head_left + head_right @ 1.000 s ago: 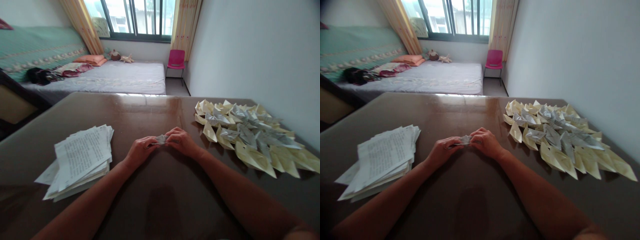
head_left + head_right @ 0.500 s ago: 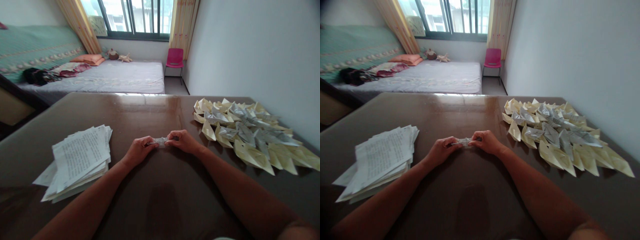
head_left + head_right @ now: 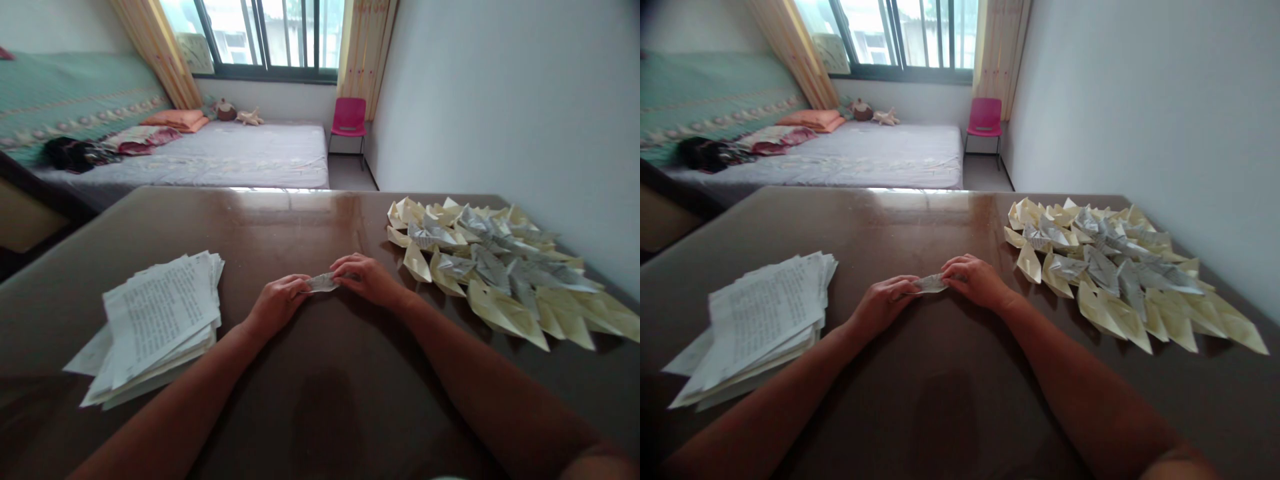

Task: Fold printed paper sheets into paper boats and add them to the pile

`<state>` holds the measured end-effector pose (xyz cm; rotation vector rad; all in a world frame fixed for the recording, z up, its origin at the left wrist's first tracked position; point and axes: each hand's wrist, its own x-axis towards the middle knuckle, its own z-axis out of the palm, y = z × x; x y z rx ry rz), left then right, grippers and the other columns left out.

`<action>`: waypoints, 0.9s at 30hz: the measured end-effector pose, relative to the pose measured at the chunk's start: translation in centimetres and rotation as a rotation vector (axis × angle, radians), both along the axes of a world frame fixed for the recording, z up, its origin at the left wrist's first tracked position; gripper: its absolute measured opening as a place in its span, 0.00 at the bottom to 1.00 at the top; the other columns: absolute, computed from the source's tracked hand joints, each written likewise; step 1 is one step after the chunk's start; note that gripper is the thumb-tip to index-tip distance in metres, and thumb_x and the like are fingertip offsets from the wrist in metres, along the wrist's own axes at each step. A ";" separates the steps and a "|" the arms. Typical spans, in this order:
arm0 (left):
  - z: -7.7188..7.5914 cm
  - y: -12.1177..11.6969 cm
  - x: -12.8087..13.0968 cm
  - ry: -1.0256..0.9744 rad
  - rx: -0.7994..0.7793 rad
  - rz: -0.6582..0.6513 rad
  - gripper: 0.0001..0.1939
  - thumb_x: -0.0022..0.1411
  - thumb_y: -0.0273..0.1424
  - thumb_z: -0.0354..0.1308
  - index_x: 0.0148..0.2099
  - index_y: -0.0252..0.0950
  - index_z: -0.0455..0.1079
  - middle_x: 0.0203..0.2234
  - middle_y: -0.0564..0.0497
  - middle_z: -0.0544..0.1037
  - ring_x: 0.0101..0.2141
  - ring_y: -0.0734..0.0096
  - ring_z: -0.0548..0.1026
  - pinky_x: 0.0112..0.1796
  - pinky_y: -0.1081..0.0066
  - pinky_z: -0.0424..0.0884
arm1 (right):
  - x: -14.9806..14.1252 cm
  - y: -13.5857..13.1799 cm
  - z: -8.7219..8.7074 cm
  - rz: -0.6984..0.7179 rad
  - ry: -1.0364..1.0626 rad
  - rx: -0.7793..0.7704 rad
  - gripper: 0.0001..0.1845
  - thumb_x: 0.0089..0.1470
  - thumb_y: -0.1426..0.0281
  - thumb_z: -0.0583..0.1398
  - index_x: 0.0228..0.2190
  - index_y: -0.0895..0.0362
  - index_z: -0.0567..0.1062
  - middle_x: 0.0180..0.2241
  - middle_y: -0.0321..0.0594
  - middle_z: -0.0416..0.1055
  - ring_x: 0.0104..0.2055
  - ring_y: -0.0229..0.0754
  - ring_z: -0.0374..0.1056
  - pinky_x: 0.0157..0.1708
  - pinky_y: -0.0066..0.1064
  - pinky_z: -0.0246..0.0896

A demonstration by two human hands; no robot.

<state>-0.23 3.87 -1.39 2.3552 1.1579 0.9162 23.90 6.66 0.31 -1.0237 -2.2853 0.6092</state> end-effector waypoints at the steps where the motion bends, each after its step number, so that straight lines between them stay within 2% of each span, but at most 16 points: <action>1: -0.1 0.0 0.0 0.016 0.020 -0.005 0.07 0.63 0.30 0.54 0.32 0.37 0.72 0.38 0.50 0.79 0.37 0.71 0.77 0.39 0.73 0.71 | -0.1 -0.1 -0.1 -0.012 -0.016 0.011 0.05 0.55 0.67 0.61 0.34 0.52 0.78 0.43 0.39 0.75 0.46 0.41 0.67 0.46 0.34 0.62; 7: -0.1 -0.5 0.3 0.104 0.086 -0.068 0.07 0.64 0.30 0.53 0.36 0.38 0.73 0.40 0.50 0.78 0.38 0.71 0.76 0.39 0.72 0.71 | -0.6 -0.8 0.4 -0.034 -0.126 0.038 0.05 0.51 0.69 0.64 0.33 0.52 0.76 0.40 0.37 0.74 0.43 0.40 0.66 0.42 0.31 0.60; 10: 0.3 -0.6 0.6 0.153 0.058 -0.072 0.08 0.64 0.31 0.53 0.36 0.39 0.73 0.40 0.50 0.78 0.39 0.69 0.75 0.40 0.70 0.71 | -0.8 -1.3 1.2 0.032 -0.261 0.102 0.05 0.53 0.69 0.63 0.35 0.51 0.76 0.42 0.36 0.73 0.44 0.40 0.64 0.40 0.30 0.56; 13: 0.5 -0.5 0.7 0.161 0.047 -0.035 0.09 0.64 0.33 0.53 0.34 0.39 0.73 0.38 0.51 0.79 0.40 0.67 0.73 0.41 0.68 0.71 | -1.0 -1.5 1.6 0.024 -0.409 0.191 0.06 0.56 0.65 0.60 0.36 0.51 0.77 0.44 0.37 0.74 0.45 0.42 0.63 0.39 0.33 0.52; 18: -0.1 0.1 0.5 0.147 0.018 -0.017 0.08 0.63 0.33 0.55 0.32 0.39 0.73 0.35 0.52 0.79 0.40 0.66 0.72 0.42 0.67 0.70 | -1.6 -1.5 1.5 -0.025 -0.586 0.293 0.10 0.59 0.64 0.59 0.31 0.56 0.76 0.38 0.42 0.75 0.42 0.43 0.64 0.38 0.34 0.49; 23: -0.3 0.1 0.5 0.144 0.009 -0.023 0.07 0.63 0.32 0.55 0.33 0.38 0.72 0.36 0.51 0.79 0.40 0.66 0.72 0.42 0.67 0.70 | -1.9 -1.5 1.5 -0.025 -0.640 0.344 0.10 0.58 0.65 0.59 0.30 0.58 0.75 0.36 0.43 0.75 0.42 0.44 0.64 0.37 0.34 0.49; 27: -0.2 0.1 0.6 0.133 0.011 -0.016 0.08 0.63 0.33 0.55 0.34 0.38 0.72 0.36 0.51 0.79 0.40 0.66 0.72 0.42 0.67 0.70 | -1.4 -1.4 2.0 -0.028 -0.620 0.268 0.09 0.59 0.65 0.57 0.32 0.55 0.75 0.38 0.39 0.75 0.42 0.43 0.65 0.36 0.33 0.50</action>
